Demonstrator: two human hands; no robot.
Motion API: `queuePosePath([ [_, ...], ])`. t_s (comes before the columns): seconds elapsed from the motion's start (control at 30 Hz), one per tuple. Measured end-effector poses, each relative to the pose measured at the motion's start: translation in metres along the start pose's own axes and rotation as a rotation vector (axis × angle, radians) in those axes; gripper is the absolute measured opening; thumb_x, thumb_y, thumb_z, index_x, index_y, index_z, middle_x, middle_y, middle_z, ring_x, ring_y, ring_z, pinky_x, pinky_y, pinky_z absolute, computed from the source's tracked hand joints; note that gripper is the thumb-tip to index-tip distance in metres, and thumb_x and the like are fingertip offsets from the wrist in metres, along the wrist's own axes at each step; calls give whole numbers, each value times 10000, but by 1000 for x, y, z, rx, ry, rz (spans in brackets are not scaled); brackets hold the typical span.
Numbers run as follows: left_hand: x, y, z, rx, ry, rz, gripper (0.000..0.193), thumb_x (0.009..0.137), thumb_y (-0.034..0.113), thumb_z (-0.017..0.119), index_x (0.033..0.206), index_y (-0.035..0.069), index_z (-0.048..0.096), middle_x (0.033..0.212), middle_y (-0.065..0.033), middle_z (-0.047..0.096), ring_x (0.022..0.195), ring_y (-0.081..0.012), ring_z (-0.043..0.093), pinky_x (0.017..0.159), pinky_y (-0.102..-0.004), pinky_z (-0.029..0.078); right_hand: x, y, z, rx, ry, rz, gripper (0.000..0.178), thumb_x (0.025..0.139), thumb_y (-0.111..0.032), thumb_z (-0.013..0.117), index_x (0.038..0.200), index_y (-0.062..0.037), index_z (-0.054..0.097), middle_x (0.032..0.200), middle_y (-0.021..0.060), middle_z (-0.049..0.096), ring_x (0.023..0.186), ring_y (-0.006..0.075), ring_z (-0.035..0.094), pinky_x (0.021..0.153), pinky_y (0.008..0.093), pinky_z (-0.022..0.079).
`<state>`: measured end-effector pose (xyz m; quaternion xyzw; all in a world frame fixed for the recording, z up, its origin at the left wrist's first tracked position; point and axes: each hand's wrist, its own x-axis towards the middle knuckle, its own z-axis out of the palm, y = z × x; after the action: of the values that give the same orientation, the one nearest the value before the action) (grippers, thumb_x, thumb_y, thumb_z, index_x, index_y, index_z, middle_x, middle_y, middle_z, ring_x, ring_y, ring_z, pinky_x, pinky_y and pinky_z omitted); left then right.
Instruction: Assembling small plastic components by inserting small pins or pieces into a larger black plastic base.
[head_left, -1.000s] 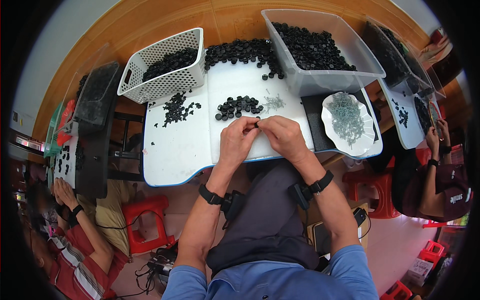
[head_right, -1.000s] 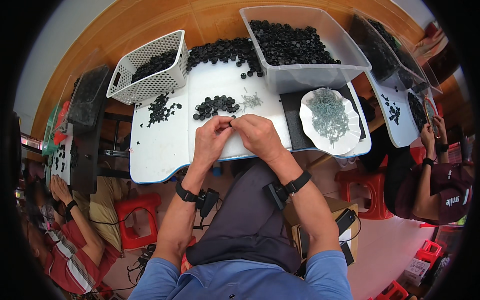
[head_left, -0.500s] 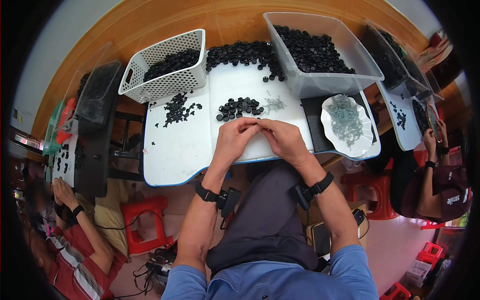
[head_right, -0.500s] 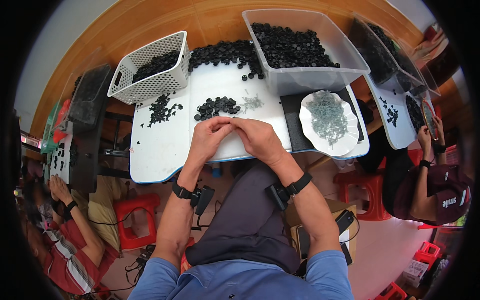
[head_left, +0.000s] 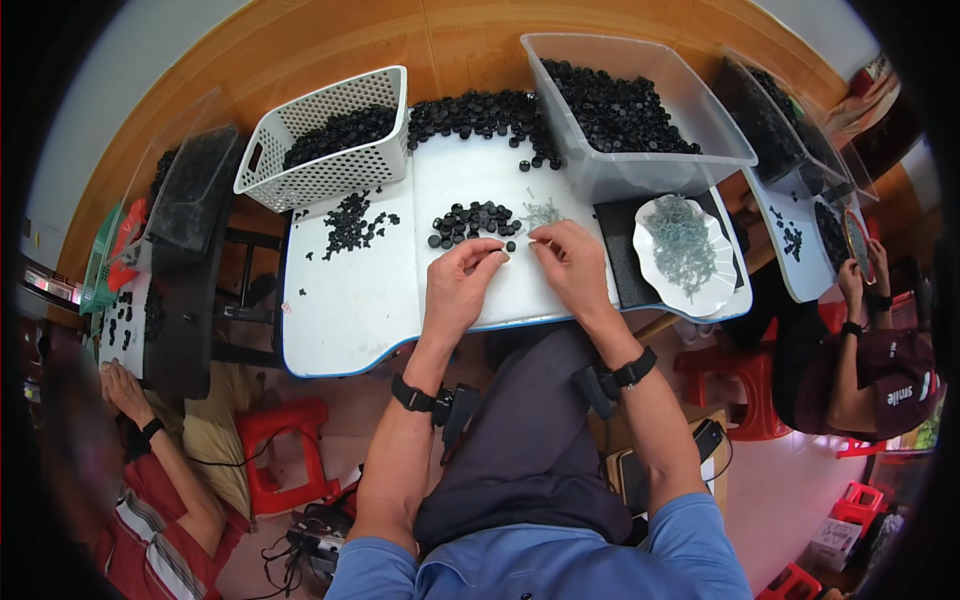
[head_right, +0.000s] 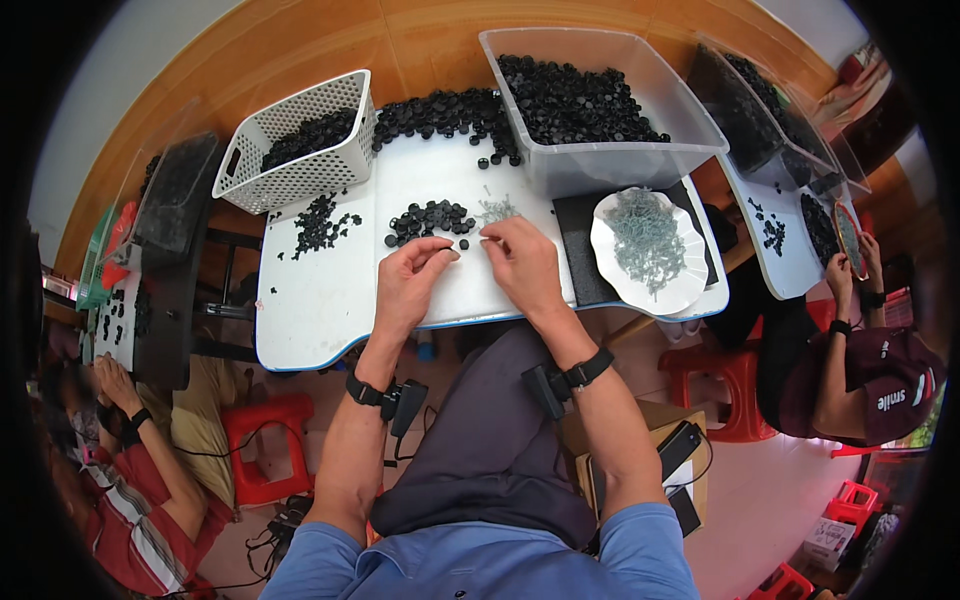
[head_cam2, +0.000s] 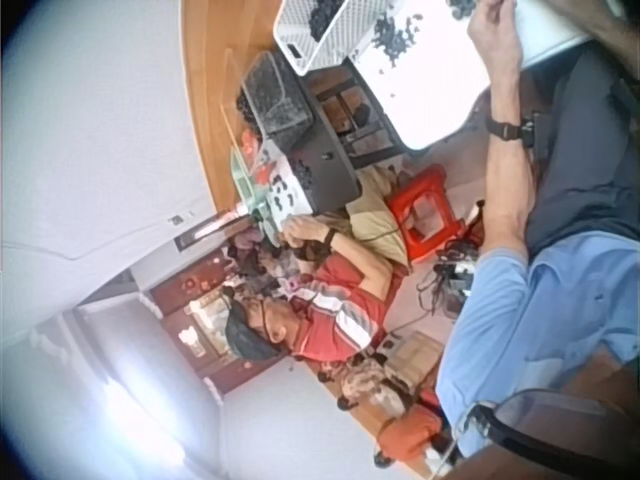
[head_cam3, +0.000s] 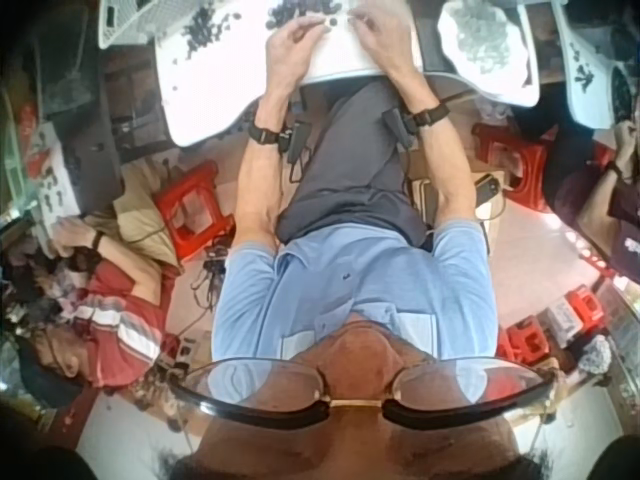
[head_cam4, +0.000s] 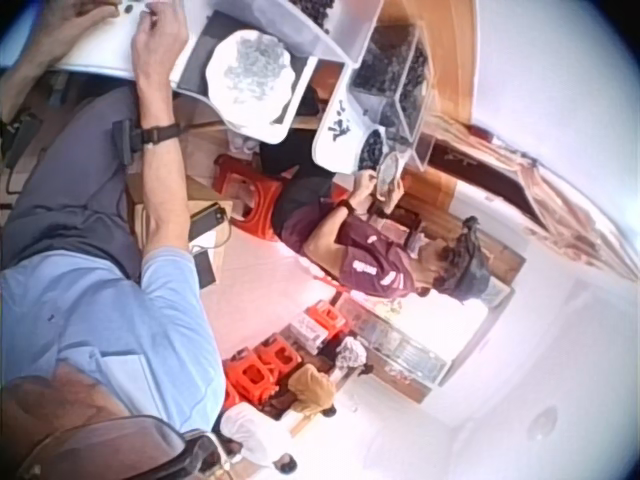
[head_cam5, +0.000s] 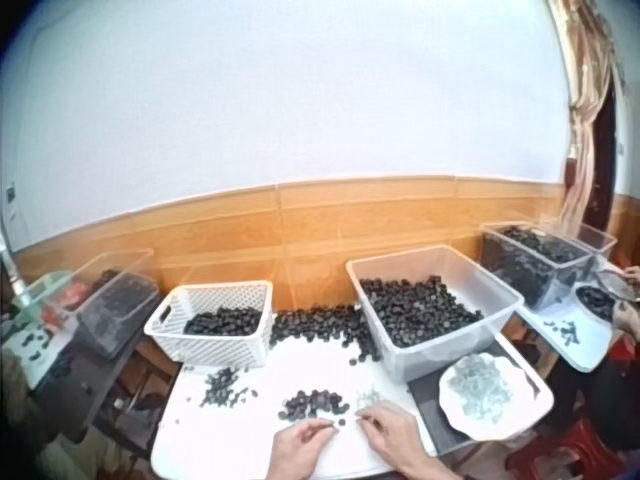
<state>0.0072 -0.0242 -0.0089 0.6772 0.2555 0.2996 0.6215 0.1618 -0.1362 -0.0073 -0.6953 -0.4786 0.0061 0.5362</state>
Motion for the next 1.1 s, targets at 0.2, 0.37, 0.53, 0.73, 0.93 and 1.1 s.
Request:
queuePosePath([
  [0.2, 1, -1, 4, -141, 120, 12, 241, 976, 49, 718, 1193, -54, 698, 1064, -108, 773, 971, -114, 714, 862, -230, 555, 2, 9, 2, -54, 99, 87, 152, 852, -12, 736, 1002, -33, 753, 899, 127, 697, 749, 271, 697, 686, 372, 550],
  [0.37, 1, -2, 2, -73, 128, 23, 235, 977, 71, 726, 1182, -45, 712, 1046, -86, 770, 952, -102, 702, 854, -227, 545, 8, 4, 3, -141, -38, 65, 142, 857, -42, 740, 992, -72, 772, 911, 115, 685, 767, 291, 696, 701, 403, 551],
  [0.53, 3, -2, 4, -43, 154, 51, 218, 980, 79, 725, 1169, -28, 726, 1019, -66, 763, 929, -90, 691, 834, -227, 539, 18, 3, 7, -282, -95, -89, 100, 860, -71, 744, 952, -95, 773, 903, 109, 664, 777, 323, 692, 705, 423, 551],
  [0.73, 3, -6, 2, -60, 195, 87, 220, 962, 104, 751, 1148, -14, 741, 944, -32, 750, 815, -65, 638, 758, -234, 535, 37, -3, 10, -383, -225, -213, 48, 870, -59, 690, 889, -66, 734, 894, 130, 636, 825, 353, 680, 734, 455, 540],
  [0.93, 1, -11, 6, -17, 185, 73, 222, 961, 107, 754, 1146, -15, 738, 972, -41, 752, 859, -72, 657, 789, -234, 543, 20, 2, 6, -407, -155, -336, 59, 886, -42, 653, 940, -49, 631, 916, 151, 601, 824, 367, 642, 729, 482, 516],
  [1.1, 0, -4, 3, 13, 161, 69, 226, 967, 92, 749, 1163, -19, 733, 1016, -46, 754, 895, -78, 674, 813, -227, 540, 13, 2, 9, -354, 6, -297, 89, 907, -18, 652, 983, -39, 613, 941, 156, 619, 808, 382, 644, 719, 481, 519],
])
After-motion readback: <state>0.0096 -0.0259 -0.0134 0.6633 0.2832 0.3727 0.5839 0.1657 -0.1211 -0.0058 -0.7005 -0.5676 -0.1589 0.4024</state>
